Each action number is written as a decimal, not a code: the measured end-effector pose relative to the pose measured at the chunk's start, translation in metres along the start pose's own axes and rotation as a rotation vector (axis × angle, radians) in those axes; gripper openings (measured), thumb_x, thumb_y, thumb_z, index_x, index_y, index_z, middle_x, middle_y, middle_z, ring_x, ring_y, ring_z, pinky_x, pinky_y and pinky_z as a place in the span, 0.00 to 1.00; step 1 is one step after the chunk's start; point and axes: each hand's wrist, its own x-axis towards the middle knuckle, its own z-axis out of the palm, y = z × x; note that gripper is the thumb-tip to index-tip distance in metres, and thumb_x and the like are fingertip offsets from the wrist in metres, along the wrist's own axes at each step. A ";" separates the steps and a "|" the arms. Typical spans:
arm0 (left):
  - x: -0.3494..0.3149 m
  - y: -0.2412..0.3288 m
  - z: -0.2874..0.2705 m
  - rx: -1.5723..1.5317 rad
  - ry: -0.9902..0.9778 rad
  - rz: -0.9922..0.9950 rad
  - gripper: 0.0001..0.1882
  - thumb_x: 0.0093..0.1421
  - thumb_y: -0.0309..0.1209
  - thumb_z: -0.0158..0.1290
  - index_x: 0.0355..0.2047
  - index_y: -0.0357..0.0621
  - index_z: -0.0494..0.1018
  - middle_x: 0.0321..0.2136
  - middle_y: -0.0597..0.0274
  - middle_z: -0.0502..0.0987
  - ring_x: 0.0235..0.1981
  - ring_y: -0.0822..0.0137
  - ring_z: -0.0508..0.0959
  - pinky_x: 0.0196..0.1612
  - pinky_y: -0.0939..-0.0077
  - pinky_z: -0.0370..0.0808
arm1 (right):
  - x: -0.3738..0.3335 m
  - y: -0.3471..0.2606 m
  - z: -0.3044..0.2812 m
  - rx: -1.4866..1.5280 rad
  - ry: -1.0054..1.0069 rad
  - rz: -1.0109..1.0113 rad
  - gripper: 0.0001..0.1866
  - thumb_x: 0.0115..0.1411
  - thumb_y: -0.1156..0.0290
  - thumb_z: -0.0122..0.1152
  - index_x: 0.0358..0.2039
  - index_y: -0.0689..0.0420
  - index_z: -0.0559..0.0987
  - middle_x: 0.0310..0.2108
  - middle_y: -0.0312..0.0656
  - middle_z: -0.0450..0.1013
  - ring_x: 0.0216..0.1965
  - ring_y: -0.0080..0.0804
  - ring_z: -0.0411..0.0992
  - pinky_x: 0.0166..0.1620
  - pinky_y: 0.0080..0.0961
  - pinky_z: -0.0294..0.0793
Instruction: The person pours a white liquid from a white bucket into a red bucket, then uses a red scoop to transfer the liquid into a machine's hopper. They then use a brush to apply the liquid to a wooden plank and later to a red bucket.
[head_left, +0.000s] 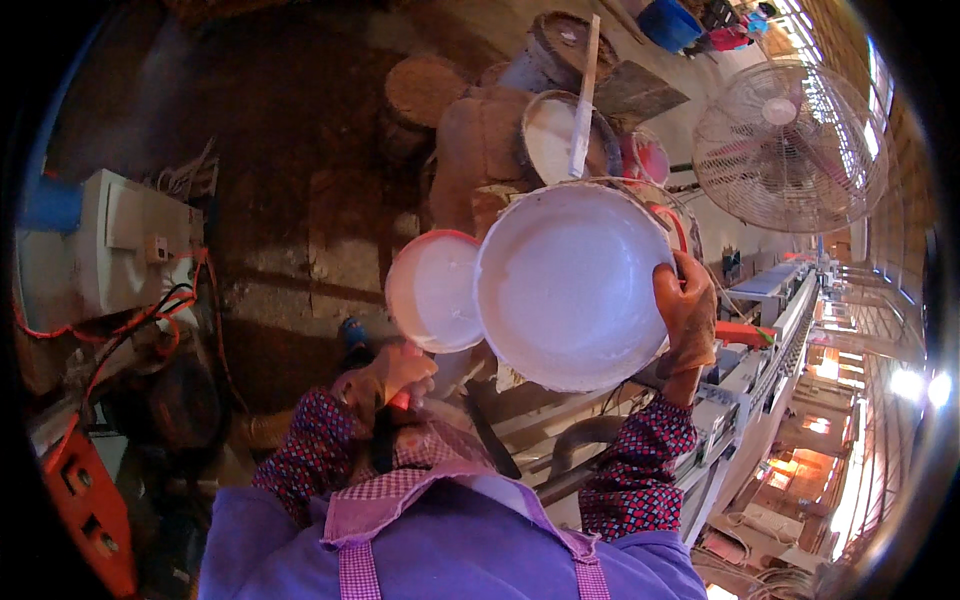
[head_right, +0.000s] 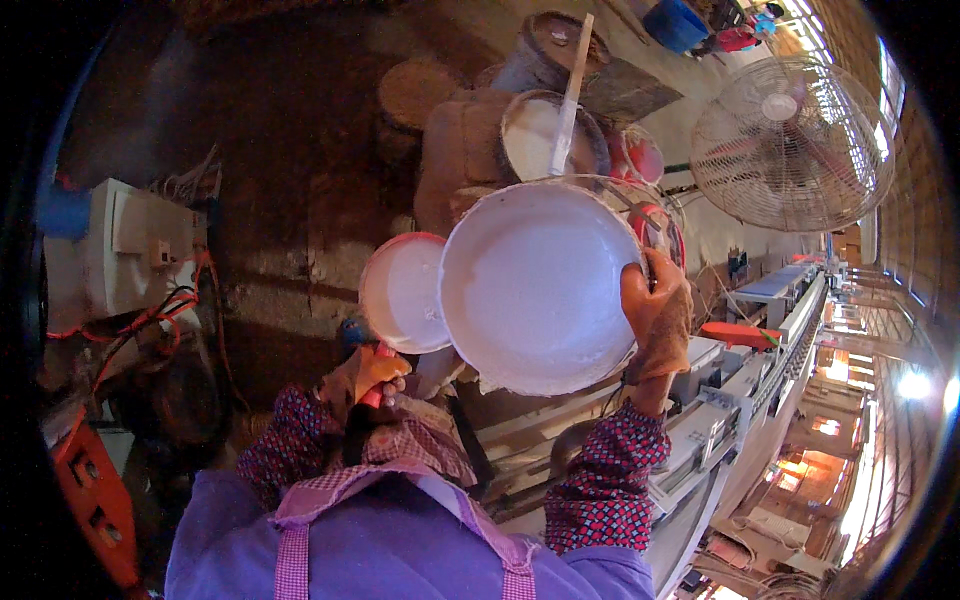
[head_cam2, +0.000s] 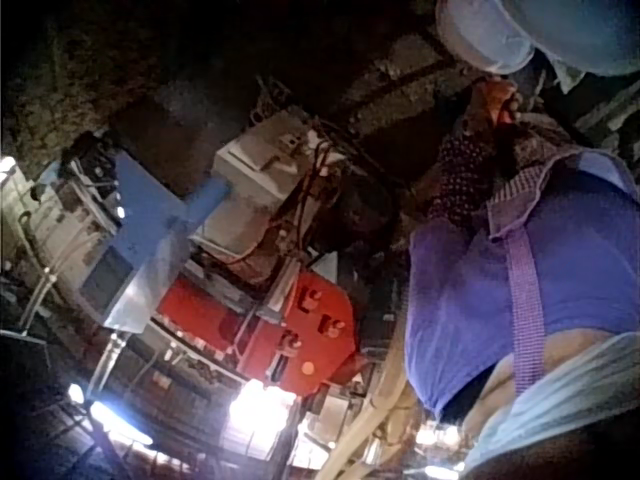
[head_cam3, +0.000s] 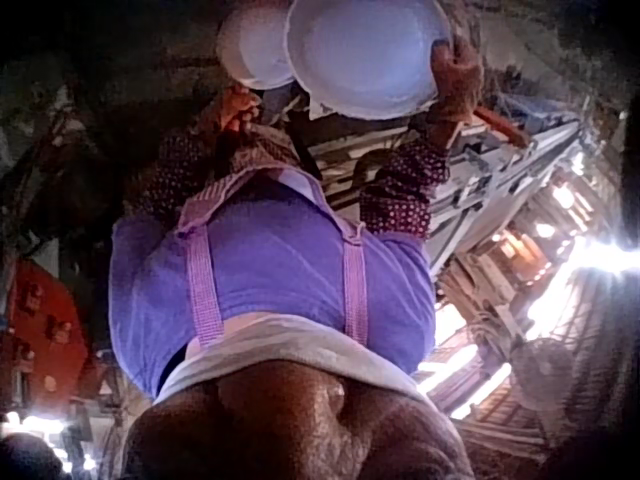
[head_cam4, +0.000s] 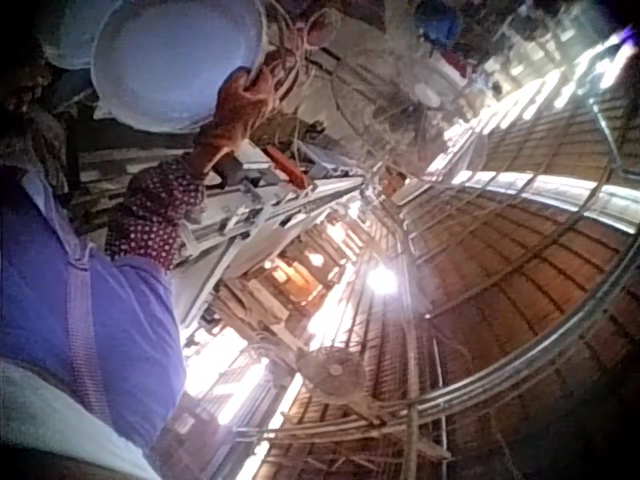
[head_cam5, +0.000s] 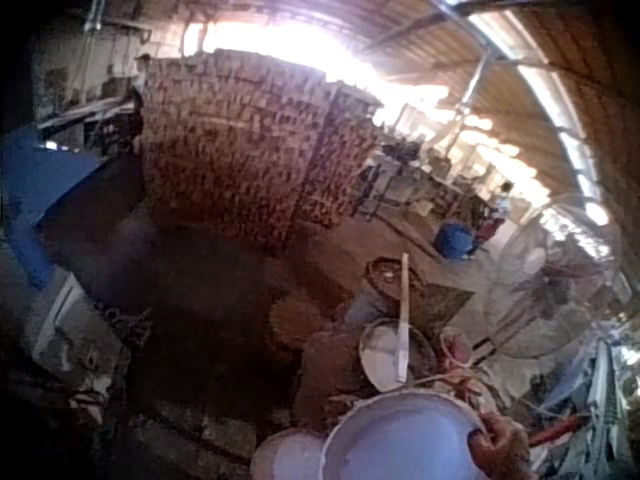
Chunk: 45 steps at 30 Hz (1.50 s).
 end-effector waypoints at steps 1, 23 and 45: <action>0.002 0.000 -0.001 -0.019 -0.013 -0.003 0.10 0.53 0.29 0.59 0.32 0.43 0.69 0.22 0.64 0.70 0.19 0.73 0.70 0.19 0.78 0.66 | 0.000 0.002 0.001 -0.008 0.002 -0.001 0.18 0.54 0.67 0.52 0.42 0.64 0.78 0.36 0.52 0.77 0.36 0.39 0.76 0.42 0.30 0.73; -0.015 0.036 0.001 -0.275 -0.090 -0.269 0.12 0.60 0.34 0.53 0.40 0.43 0.70 0.23 0.63 0.72 0.19 0.70 0.71 0.25 0.67 0.73 | 0.046 0.078 0.005 0.360 -0.232 0.105 0.18 0.51 0.61 0.53 0.35 0.61 0.80 0.31 0.53 0.77 0.35 0.43 0.76 0.40 0.35 0.72; -0.015 0.039 0.116 0.086 0.346 -0.205 0.12 0.58 0.34 0.55 0.38 0.39 0.70 0.21 0.64 0.70 0.17 0.73 0.69 0.22 0.74 0.72 | 0.137 0.353 0.182 0.069 0.130 0.298 0.13 0.60 0.66 0.50 0.37 0.60 0.78 0.28 0.39 0.76 0.31 0.31 0.76 0.33 0.25 0.73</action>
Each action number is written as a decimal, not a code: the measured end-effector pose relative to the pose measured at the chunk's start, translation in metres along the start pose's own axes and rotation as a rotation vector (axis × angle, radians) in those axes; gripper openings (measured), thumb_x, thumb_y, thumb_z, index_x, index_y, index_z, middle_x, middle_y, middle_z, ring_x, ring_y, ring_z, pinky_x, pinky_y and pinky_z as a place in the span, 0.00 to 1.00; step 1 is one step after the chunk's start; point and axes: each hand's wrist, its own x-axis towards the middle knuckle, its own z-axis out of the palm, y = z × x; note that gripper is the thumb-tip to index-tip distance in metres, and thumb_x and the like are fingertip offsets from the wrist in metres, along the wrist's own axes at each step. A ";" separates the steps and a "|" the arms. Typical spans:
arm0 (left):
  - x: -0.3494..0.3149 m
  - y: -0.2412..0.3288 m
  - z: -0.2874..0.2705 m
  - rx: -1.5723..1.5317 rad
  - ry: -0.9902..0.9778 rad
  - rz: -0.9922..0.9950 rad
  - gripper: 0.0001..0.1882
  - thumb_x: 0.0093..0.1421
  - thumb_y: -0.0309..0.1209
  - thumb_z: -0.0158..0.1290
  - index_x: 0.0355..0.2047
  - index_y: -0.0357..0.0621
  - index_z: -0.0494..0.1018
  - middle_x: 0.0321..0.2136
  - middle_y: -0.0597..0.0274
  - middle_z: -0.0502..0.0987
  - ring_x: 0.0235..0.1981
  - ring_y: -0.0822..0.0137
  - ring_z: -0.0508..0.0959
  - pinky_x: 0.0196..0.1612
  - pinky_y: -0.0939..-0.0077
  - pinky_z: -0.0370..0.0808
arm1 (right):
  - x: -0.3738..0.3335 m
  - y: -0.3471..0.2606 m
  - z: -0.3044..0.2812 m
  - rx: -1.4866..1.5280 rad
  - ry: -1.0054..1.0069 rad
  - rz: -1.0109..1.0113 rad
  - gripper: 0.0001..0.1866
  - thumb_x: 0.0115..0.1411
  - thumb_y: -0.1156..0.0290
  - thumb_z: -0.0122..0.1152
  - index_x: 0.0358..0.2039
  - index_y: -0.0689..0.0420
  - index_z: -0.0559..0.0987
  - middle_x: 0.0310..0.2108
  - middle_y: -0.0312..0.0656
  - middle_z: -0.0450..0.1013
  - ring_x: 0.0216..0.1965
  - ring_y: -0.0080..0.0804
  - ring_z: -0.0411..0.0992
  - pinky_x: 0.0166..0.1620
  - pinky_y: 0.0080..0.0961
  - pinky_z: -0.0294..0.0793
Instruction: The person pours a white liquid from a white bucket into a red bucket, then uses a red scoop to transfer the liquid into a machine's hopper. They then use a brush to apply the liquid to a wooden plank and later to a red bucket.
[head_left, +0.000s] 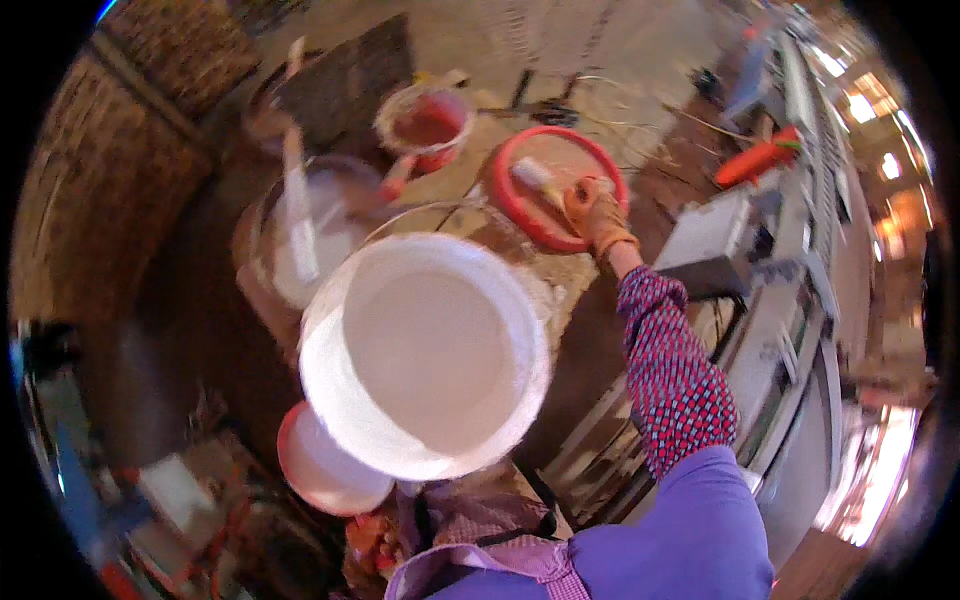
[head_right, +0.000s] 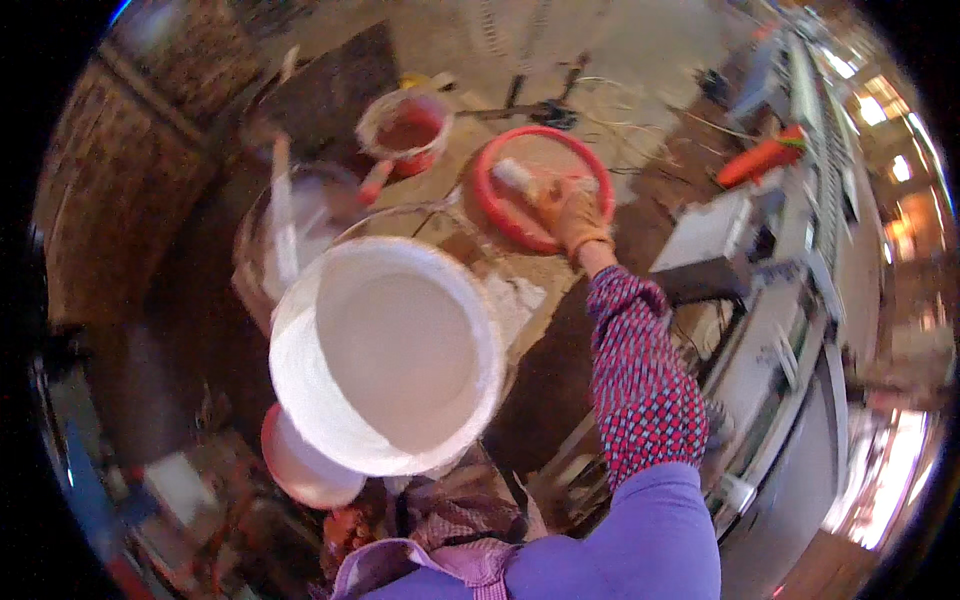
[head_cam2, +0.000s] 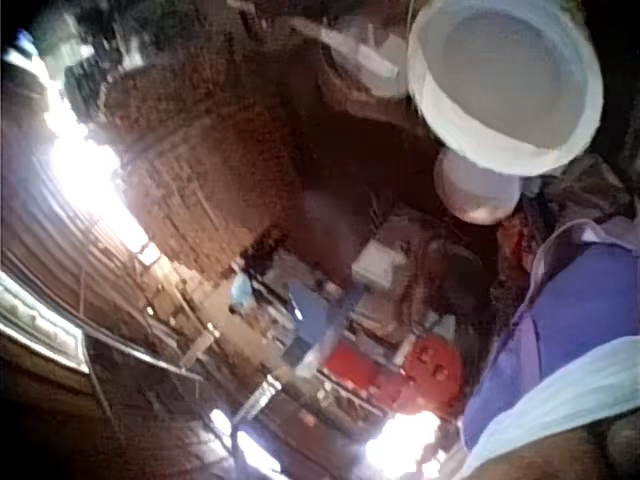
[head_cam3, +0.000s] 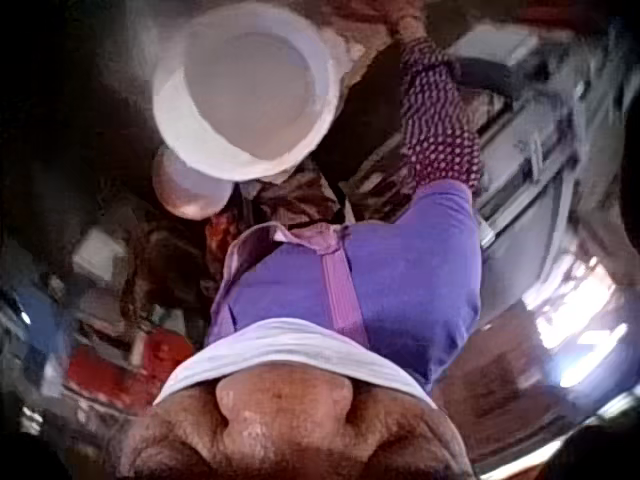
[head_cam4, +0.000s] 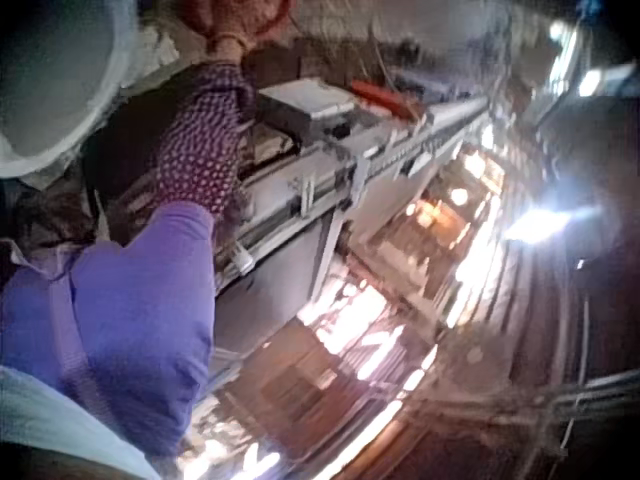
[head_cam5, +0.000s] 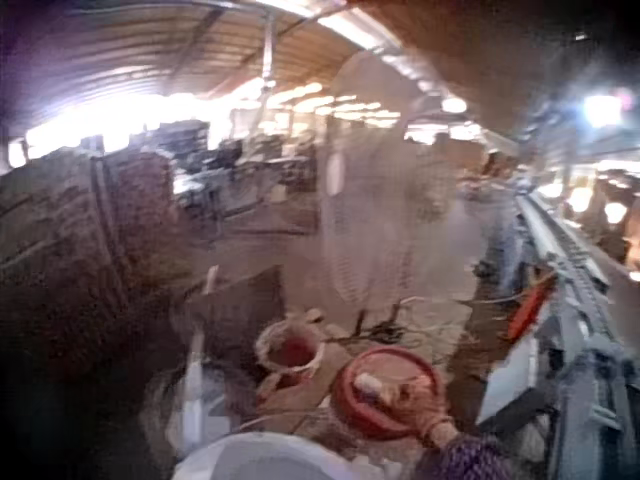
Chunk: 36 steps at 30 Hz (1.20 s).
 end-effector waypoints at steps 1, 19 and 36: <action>0.017 0.006 0.000 0.023 -0.046 -0.027 0.12 0.58 0.34 0.55 0.38 0.39 0.70 0.21 0.64 0.70 0.17 0.73 0.69 0.22 0.74 0.71 | -0.005 0.041 0.005 -0.177 -0.068 0.044 0.13 0.60 0.66 0.50 0.36 0.60 0.78 0.28 0.40 0.76 0.31 0.32 0.76 0.33 0.26 0.73; -0.013 -0.018 0.012 -0.071 -0.076 0.261 0.13 0.55 0.35 0.55 0.34 0.37 0.72 0.21 0.64 0.71 0.18 0.76 0.68 0.20 0.78 0.68 | -0.030 -0.178 -0.220 0.188 -0.466 -0.073 0.18 0.58 0.68 0.54 0.50 0.56 0.73 0.37 0.43 0.75 0.32 0.33 0.75 0.33 0.31 0.71; 0.079 -0.048 -0.008 0.319 -0.080 0.129 0.07 0.58 0.30 0.53 0.28 0.38 0.71 0.20 0.60 0.72 0.17 0.70 0.71 0.21 0.71 0.70 | -0.220 -0.413 -0.221 -1.527 -0.319 -1.511 0.30 0.47 0.74 0.60 0.53 0.69 0.69 0.32 0.38 0.74 0.32 0.32 0.75 0.29 0.30 0.70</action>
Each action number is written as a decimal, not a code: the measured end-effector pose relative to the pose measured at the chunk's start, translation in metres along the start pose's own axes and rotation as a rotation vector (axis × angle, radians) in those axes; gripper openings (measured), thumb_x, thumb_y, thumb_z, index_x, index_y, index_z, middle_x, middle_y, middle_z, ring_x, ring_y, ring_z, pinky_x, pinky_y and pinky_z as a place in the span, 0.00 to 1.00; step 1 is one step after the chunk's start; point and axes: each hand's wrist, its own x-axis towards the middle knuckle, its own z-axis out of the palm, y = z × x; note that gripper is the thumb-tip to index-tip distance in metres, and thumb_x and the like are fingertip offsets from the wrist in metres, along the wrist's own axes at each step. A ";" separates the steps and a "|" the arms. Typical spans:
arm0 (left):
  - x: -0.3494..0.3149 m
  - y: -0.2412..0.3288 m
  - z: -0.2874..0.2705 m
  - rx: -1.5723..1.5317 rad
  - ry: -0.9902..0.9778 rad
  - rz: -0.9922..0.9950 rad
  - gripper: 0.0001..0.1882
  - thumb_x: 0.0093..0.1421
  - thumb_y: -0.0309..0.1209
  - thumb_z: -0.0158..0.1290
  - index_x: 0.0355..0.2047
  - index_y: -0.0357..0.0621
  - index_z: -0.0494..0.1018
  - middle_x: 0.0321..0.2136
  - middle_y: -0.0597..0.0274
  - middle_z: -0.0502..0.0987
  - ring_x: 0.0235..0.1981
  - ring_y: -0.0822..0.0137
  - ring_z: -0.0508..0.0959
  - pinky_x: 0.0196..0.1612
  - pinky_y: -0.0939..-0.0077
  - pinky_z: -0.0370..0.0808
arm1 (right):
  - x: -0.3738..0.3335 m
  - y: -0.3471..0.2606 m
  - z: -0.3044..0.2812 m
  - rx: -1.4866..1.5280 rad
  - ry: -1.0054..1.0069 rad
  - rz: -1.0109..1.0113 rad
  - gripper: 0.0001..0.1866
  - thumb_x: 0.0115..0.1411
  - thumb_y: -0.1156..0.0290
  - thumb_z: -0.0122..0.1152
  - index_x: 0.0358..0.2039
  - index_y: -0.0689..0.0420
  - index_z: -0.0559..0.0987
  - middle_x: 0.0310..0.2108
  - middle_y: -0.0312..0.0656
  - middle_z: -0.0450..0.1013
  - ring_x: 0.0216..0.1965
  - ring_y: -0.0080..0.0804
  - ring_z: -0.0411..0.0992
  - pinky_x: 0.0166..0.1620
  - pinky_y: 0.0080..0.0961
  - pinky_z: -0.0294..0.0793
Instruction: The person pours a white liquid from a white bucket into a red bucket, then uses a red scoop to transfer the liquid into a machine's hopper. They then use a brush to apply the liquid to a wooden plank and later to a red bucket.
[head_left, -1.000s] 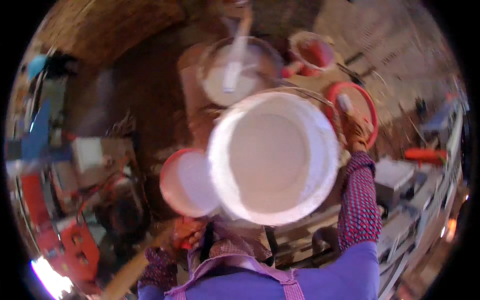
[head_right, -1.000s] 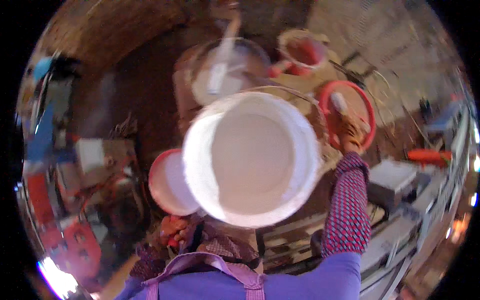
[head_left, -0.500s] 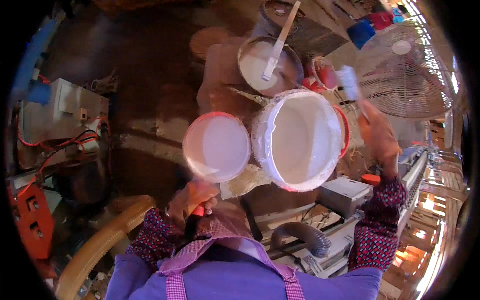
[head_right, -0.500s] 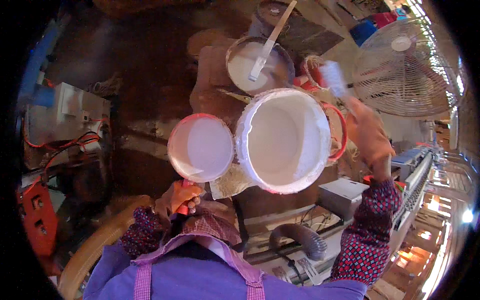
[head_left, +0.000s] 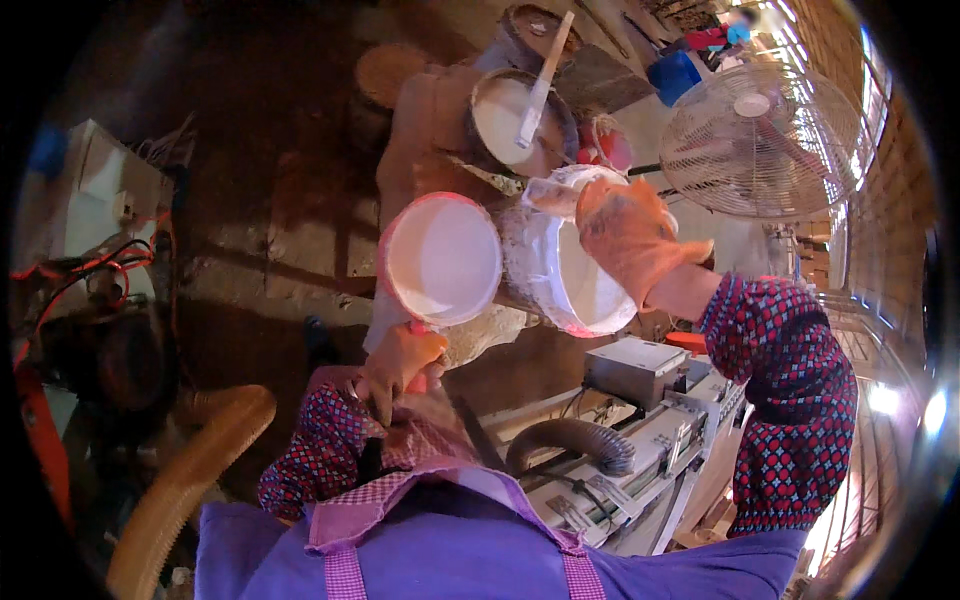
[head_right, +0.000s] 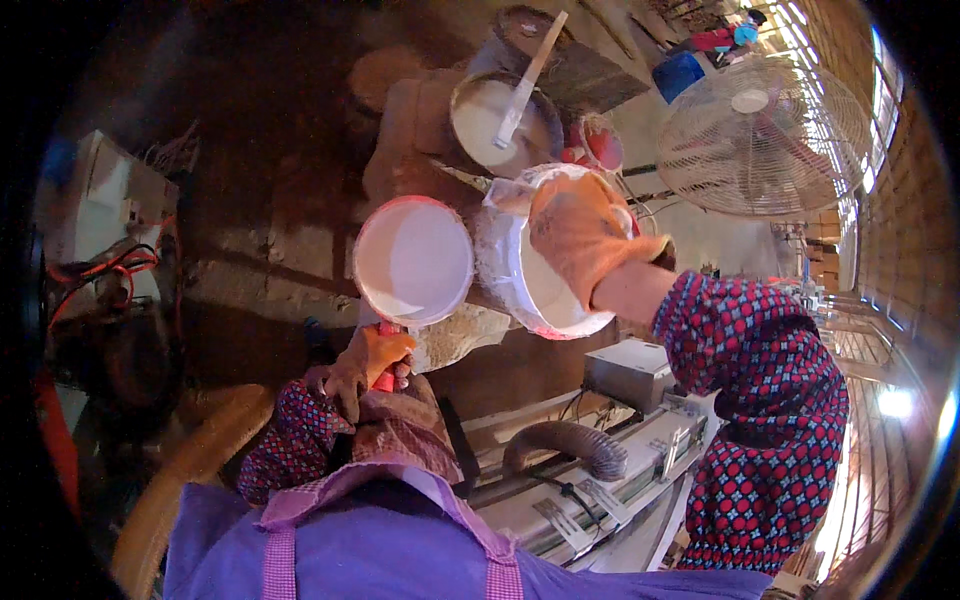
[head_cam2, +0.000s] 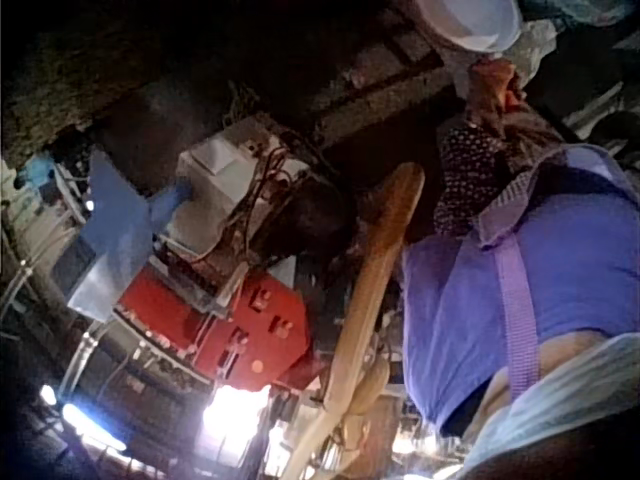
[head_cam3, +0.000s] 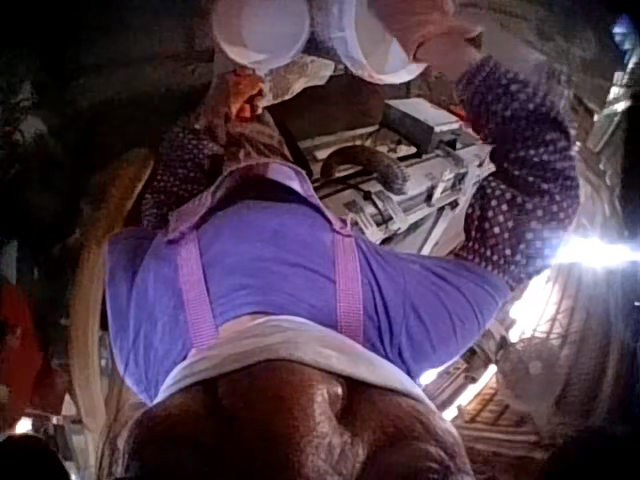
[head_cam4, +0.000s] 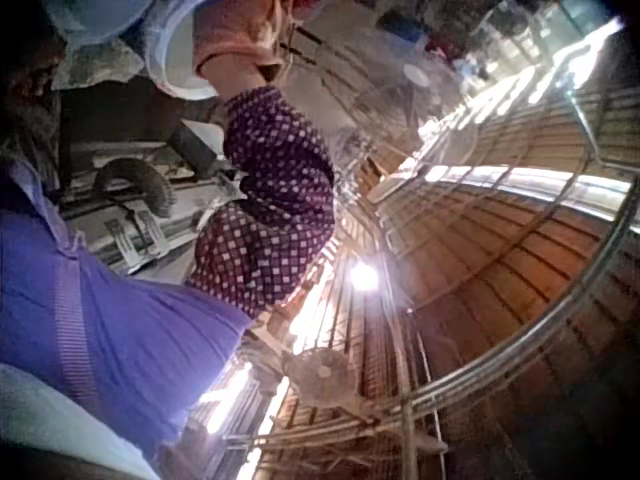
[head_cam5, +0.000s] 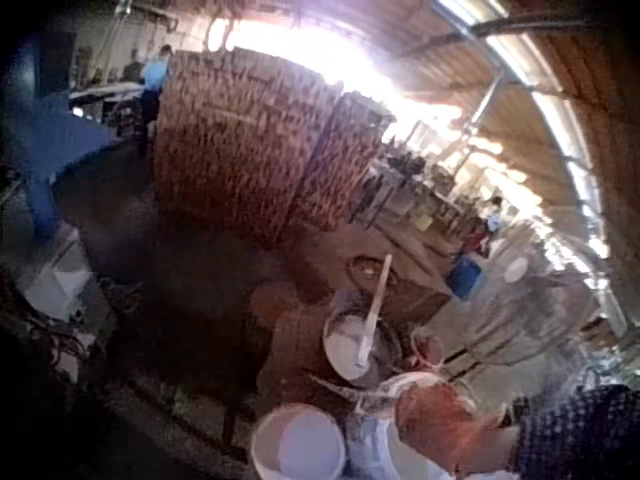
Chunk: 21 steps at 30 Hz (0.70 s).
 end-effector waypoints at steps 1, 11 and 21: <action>-0.013 0.011 0.005 -0.003 -0.005 0.016 0.07 0.58 0.30 0.53 0.28 0.38 0.71 0.21 0.60 0.72 0.18 0.70 0.71 0.21 0.71 0.71 | -0.006 -0.009 0.006 -0.011 0.009 0.018 0.31 0.46 0.74 0.61 0.53 0.70 0.69 0.32 0.39 0.74 0.32 0.32 0.75 0.29 0.31 0.70; -0.035 0.013 0.004 -0.212 -0.033 0.181 0.09 0.57 0.32 0.54 0.33 0.39 0.70 0.23 0.59 0.73 0.19 0.69 0.72 0.22 0.69 0.73 | -0.057 -0.063 0.029 -0.104 0.161 0.007 0.29 0.44 0.75 0.59 0.47 0.76 0.70 0.29 0.47 0.74 0.26 0.35 0.73 0.25 0.34 0.67; -0.029 0.010 0.008 -0.225 0.035 0.269 0.07 0.57 0.30 0.53 0.29 0.41 0.69 0.20 0.61 0.71 0.17 0.70 0.69 0.21 0.71 0.70 | -0.090 -0.078 0.035 0.356 0.205 0.045 0.24 0.44 0.75 0.59 0.42 0.74 0.72 0.24 0.48 0.74 0.24 0.39 0.74 0.25 0.38 0.69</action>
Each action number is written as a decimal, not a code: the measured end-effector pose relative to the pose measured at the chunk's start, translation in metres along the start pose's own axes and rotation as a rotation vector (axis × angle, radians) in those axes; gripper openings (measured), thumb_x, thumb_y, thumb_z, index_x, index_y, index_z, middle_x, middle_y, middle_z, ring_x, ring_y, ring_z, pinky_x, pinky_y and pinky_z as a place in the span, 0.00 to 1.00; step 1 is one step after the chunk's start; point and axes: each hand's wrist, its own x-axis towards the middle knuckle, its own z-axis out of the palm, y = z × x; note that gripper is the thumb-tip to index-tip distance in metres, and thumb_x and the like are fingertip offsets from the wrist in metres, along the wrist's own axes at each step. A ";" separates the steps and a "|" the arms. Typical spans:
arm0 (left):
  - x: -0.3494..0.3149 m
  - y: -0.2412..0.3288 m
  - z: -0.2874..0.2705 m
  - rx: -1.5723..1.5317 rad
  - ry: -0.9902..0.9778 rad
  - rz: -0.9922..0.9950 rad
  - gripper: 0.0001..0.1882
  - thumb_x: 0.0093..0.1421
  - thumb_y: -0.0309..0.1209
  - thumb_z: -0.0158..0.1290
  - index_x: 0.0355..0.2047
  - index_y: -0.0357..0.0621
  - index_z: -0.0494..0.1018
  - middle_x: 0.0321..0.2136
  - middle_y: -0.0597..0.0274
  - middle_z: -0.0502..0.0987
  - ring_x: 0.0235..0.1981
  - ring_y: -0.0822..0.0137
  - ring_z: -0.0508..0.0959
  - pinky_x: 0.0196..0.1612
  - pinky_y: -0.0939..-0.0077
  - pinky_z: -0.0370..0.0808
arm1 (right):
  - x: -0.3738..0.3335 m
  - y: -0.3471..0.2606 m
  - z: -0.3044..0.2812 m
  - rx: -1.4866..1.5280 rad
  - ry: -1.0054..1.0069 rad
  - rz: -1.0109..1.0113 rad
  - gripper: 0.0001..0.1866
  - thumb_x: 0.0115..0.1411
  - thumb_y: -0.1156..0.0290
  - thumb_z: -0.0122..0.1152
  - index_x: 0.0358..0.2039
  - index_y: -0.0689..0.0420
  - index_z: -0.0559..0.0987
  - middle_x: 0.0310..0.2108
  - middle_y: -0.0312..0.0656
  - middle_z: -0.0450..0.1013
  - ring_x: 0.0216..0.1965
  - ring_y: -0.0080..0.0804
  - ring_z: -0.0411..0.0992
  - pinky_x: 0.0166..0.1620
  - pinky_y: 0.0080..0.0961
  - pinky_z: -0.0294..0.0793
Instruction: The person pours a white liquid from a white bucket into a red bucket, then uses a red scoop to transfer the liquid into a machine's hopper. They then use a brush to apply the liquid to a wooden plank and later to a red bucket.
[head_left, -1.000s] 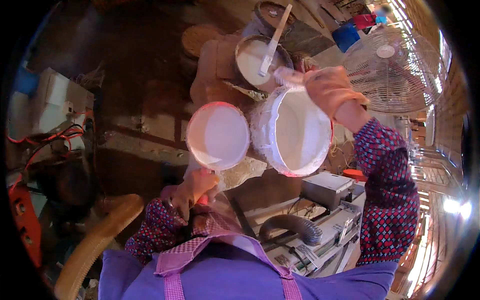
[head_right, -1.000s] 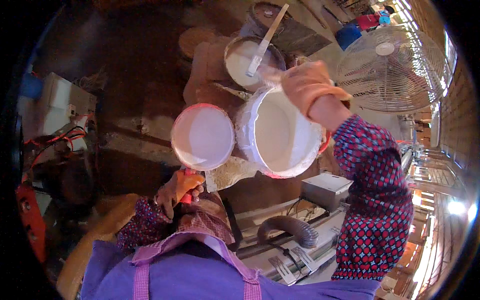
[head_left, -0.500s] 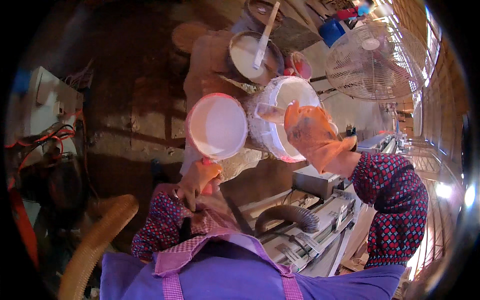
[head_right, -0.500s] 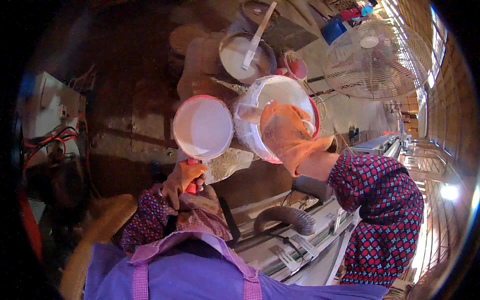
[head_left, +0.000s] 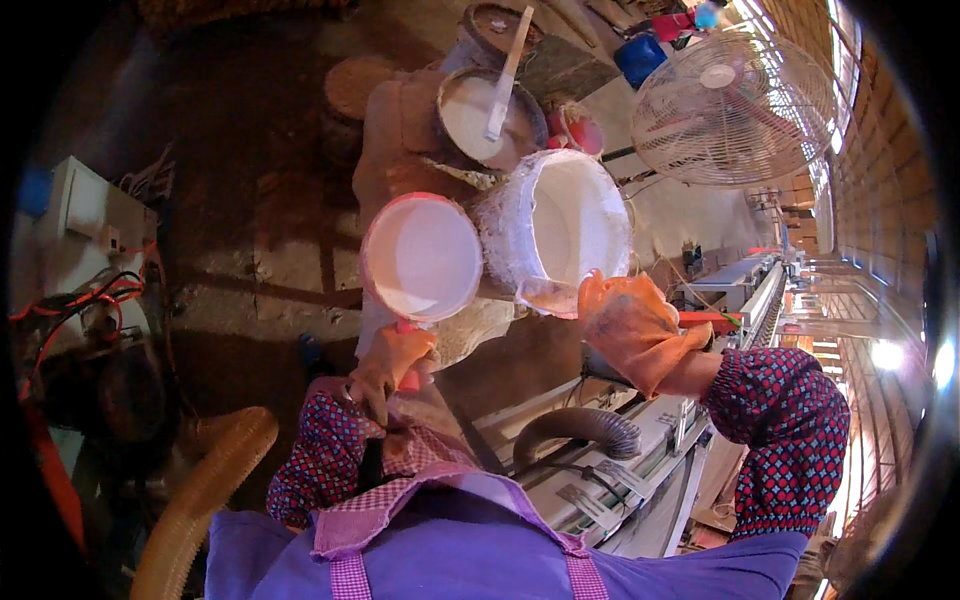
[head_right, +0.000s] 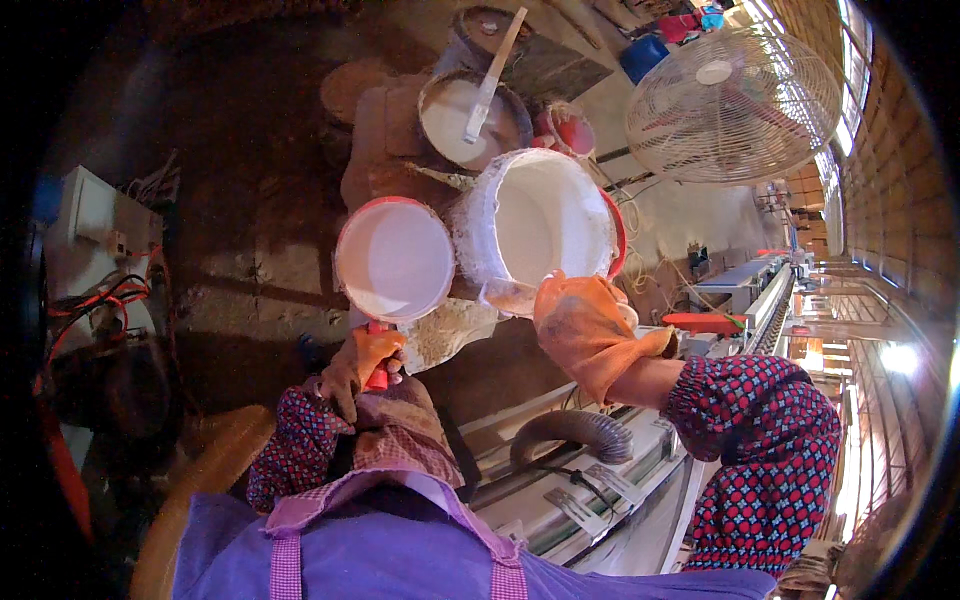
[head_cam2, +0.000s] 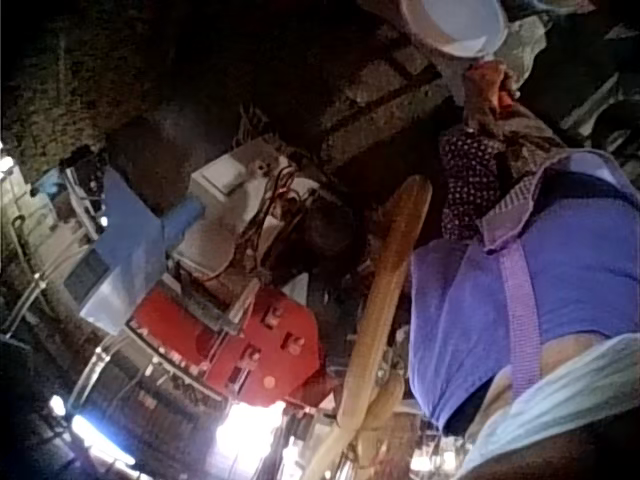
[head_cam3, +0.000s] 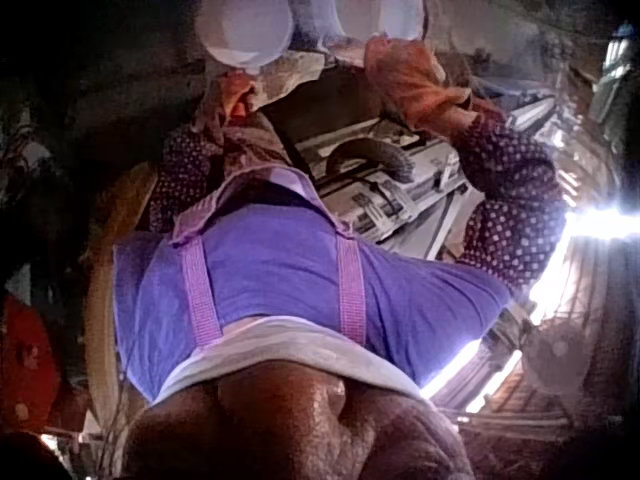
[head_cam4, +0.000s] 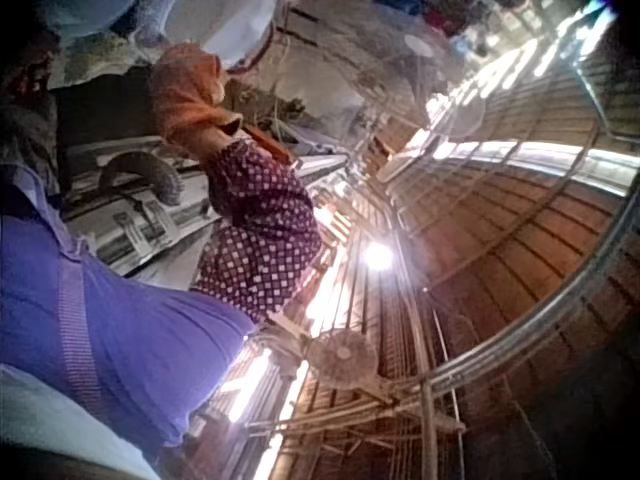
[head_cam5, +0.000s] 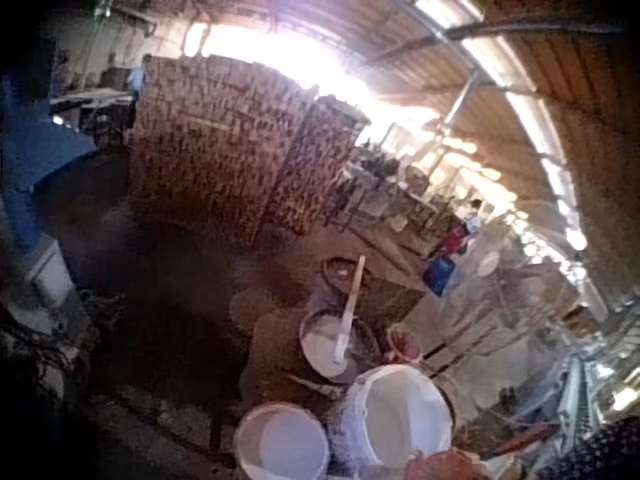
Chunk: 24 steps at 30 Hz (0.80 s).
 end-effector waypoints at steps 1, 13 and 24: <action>-0.004 0.005 0.002 -0.005 -0.022 -0.017 0.07 0.57 0.31 0.53 0.29 0.41 0.69 0.20 0.61 0.71 0.17 0.71 0.69 0.21 0.71 0.70 | -0.003 0.001 -0.002 0.041 0.012 0.001 0.23 0.44 0.75 0.59 0.42 0.74 0.72 0.23 0.49 0.74 0.24 0.39 0.74 0.25 0.38 0.69; -0.026 0.019 -0.007 -0.017 -0.078 -0.017 0.08 0.58 0.32 0.52 0.30 0.41 0.69 0.22 0.63 0.71 0.20 0.73 0.71 0.24 0.75 0.72 | 0.026 0.105 -0.034 0.366 -0.230 0.294 0.16 0.52 0.70 0.56 0.44 0.50 0.78 0.30 0.43 0.77 0.32 0.47 0.77 0.34 0.41 0.75; -0.086 0.019 0.009 -0.585 0.034 0.096 0.11 0.56 0.32 0.55 0.37 0.42 0.71 0.24 0.66 0.71 0.21 0.74 0.70 0.24 0.76 0.71 | 0.056 0.110 0.003 -0.006 0.127 -0.157 0.08 0.53 0.71 0.53 0.35 0.54 0.73 0.25 0.39 0.73 0.31 0.37 0.76 0.31 0.34 0.71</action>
